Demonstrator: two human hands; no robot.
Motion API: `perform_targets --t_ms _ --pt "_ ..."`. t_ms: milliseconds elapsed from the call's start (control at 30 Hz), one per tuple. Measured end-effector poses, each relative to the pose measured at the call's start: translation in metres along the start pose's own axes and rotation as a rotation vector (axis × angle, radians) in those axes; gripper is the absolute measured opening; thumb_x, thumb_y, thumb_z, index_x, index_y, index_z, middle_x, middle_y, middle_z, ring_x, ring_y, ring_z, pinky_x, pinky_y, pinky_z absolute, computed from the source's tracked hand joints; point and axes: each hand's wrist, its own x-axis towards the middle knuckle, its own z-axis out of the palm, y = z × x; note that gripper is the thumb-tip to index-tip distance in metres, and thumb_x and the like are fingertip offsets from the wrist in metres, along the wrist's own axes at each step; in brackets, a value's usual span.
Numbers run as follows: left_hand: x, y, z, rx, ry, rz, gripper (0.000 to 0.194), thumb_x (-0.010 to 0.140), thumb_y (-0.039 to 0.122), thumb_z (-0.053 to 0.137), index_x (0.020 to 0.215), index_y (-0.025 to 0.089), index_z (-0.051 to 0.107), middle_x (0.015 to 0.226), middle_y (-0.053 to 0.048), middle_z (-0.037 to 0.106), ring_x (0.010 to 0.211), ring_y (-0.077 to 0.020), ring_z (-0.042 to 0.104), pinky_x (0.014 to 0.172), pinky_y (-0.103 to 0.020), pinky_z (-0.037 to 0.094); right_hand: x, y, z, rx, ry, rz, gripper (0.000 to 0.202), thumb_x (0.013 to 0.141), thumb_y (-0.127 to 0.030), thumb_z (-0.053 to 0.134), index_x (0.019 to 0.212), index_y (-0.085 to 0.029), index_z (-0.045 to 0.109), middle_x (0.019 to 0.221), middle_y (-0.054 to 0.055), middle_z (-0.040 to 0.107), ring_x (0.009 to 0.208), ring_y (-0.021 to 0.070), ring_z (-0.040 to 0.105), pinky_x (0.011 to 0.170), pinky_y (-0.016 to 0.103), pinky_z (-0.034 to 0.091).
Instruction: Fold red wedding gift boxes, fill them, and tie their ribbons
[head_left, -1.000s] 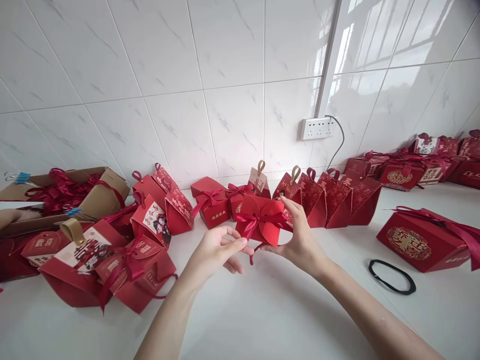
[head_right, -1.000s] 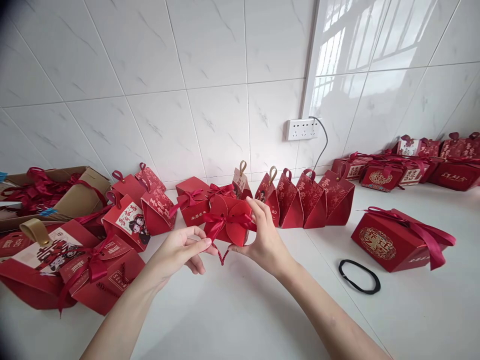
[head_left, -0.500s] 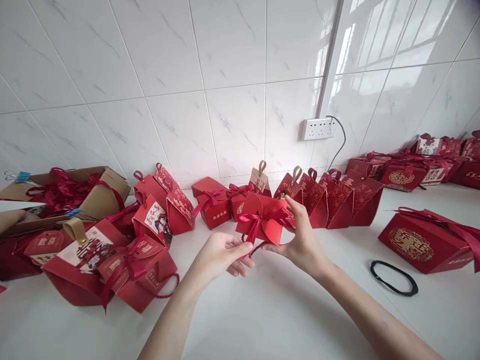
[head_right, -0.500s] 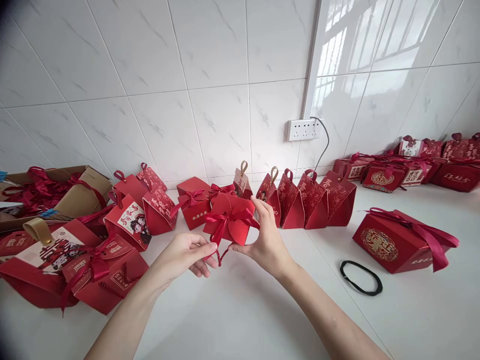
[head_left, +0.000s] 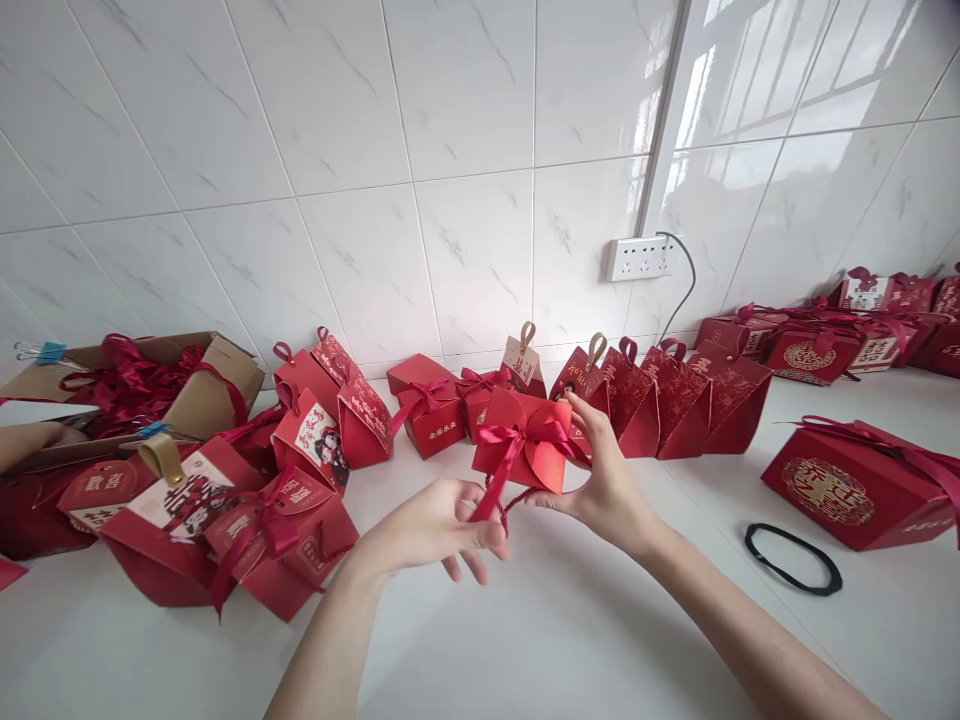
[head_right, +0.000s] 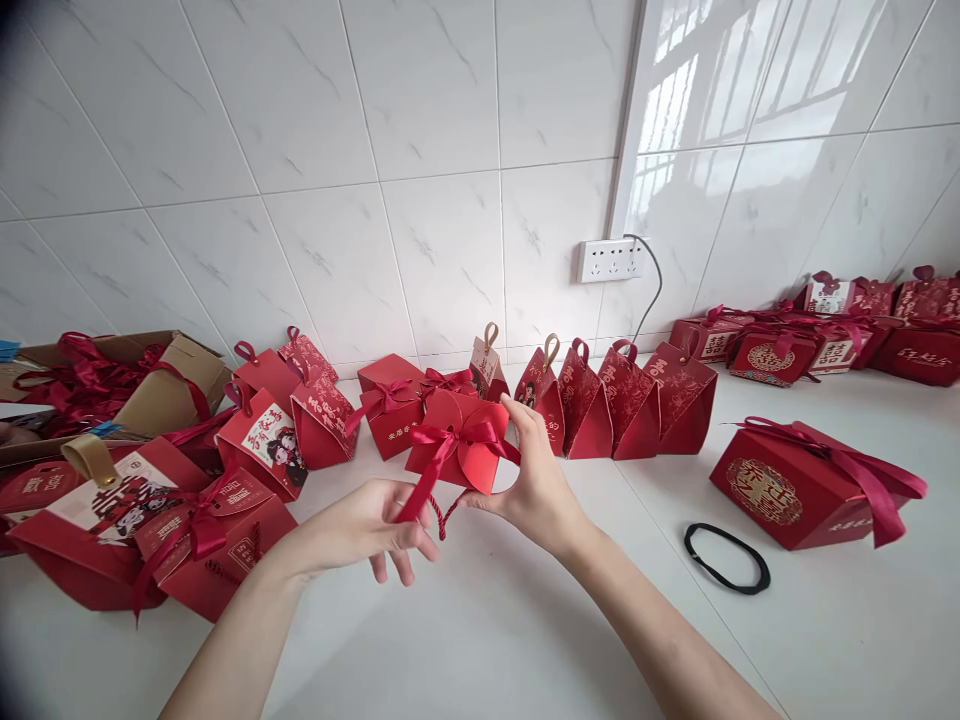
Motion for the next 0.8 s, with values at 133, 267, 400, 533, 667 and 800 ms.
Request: perform_targets --t_ms 133,267,400,533,667,800 --pt "0.001 -0.006 -0.018 -0.014 0.246 0.068 0.056 0.072 0.071 0.048 0.083 0.016 0.052 0.085 -0.007 0.058 0.070 -0.0160 0.058 0.046 -0.021 0.041 -0.001 0.000 0.001 -0.085 -0.034 -0.029 0.100 0.064 -0.049 0.076 0.142 -0.037 0.014 0.137 0.011 0.031 0.128 0.0328 0.038 0.097 0.051 0.045" --pt "0.016 -0.011 -0.015 -0.047 0.455 0.280 0.047 0.077 0.064 0.048 0.081 0.018 0.049 0.078 -0.002 0.050 0.075 -0.0161 0.052 0.057 -0.023 0.045 -0.002 0.004 0.006 -0.072 -0.093 -0.025 0.098 0.065 -0.047 0.076 0.141 -0.036 0.016 0.140 0.012 0.030 0.130 0.0336 0.036 0.098 0.051 0.045" --pt "0.035 -0.015 0.005 0.031 0.605 0.373 0.032 0.081 0.050 0.052 0.076 0.019 0.045 0.075 0.002 0.050 0.072 -0.0126 0.050 0.069 -0.023 0.041 -0.003 0.007 0.009 0.014 -0.162 0.042 0.095 0.064 -0.045 0.077 0.138 -0.034 0.018 0.143 0.011 0.028 0.134 0.0331 0.032 0.105 0.052 0.037" --pt "0.048 -0.022 0.021 0.078 0.730 0.401 0.027 0.086 0.042 0.043 0.070 0.020 0.038 0.067 0.004 0.043 0.063 -0.0114 0.043 0.064 -0.023 0.037 -0.001 0.004 0.005 0.214 -0.317 0.099 0.098 0.059 -0.048 0.079 0.132 -0.029 0.017 0.149 0.016 0.016 0.137 0.0335 0.025 0.107 0.052 0.032" --pt "0.053 -0.023 0.032 0.076 0.739 0.441 0.027 0.087 0.039 0.041 0.068 0.021 0.037 0.065 0.004 0.040 0.062 -0.0118 0.040 0.062 -0.023 0.036 0.002 -0.005 -0.004 0.430 -0.280 0.248 0.048 0.078 -0.059 0.058 0.102 -0.026 0.031 0.148 0.016 0.023 0.136 0.0258 0.030 0.105 0.050 0.036" --pt "0.052 -0.021 0.038 0.062 0.746 0.466 0.027 0.086 0.039 0.043 0.067 0.021 0.037 0.065 0.004 0.040 0.062 -0.0119 0.041 0.062 -0.023 0.036 0.005 -0.012 -0.005 0.296 -0.204 0.323 0.034 0.090 -0.053 0.040 0.076 -0.022 0.039 0.139 0.011 0.038 0.134 0.0234 0.032 0.097 0.041 0.044"
